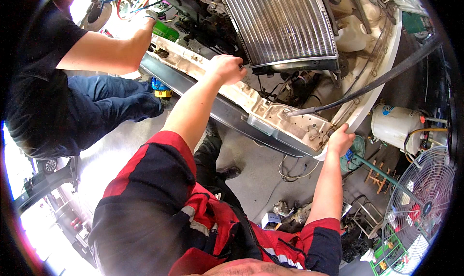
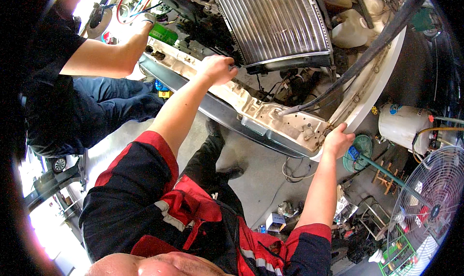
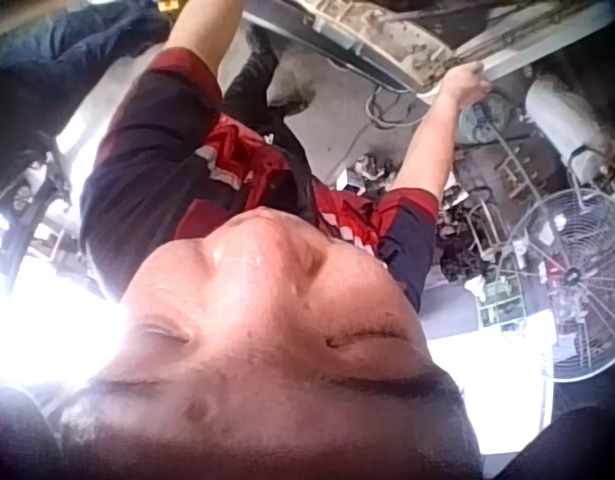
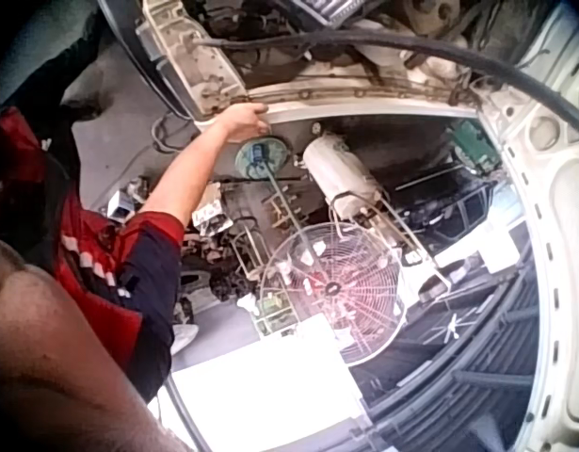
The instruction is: The person works with a colleague to repair the radiator and cooling system of a car, using their hands to hold and point at the radiator and hoses.
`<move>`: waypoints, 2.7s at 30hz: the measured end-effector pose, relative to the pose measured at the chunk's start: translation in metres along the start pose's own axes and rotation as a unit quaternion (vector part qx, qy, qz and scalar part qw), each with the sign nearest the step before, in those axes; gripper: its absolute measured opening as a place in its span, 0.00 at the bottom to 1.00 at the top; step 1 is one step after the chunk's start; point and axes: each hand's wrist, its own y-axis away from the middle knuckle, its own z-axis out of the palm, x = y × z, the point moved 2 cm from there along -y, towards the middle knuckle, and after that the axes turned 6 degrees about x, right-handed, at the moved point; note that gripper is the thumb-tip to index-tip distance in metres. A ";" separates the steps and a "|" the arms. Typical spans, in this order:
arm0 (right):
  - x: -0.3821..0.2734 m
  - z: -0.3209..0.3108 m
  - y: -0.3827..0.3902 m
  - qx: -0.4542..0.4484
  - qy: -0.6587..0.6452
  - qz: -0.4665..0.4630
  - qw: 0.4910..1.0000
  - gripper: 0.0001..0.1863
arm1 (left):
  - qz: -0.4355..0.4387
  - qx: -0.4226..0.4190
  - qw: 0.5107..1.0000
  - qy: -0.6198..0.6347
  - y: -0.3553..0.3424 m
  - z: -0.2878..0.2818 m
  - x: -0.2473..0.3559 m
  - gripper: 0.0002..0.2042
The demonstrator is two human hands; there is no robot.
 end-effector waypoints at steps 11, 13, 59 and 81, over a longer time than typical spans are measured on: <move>0.001 0.001 0.000 0.011 -0.005 -0.004 1.000 0.34 | 0.015 0.021 1.000 -0.001 -0.003 0.007 -0.005 0.21; -0.001 -0.001 0.001 0.009 -0.003 -0.002 1.000 0.34 | 0.012 0.015 1.000 0.000 -0.002 0.004 -0.003 0.21; -0.002 -0.002 0.001 -0.004 0.007 0.001 1.000 0.35 | 0.016 0.026 1.000 0.006 -0.004 0.010 -0.007 0.19; -0.004 -0.005 0.002 -0.026 0.011 0.019 0.999 0.39 | 0.022 0.010 1.000 0.002 -0.004 0.007 -0.005 0.22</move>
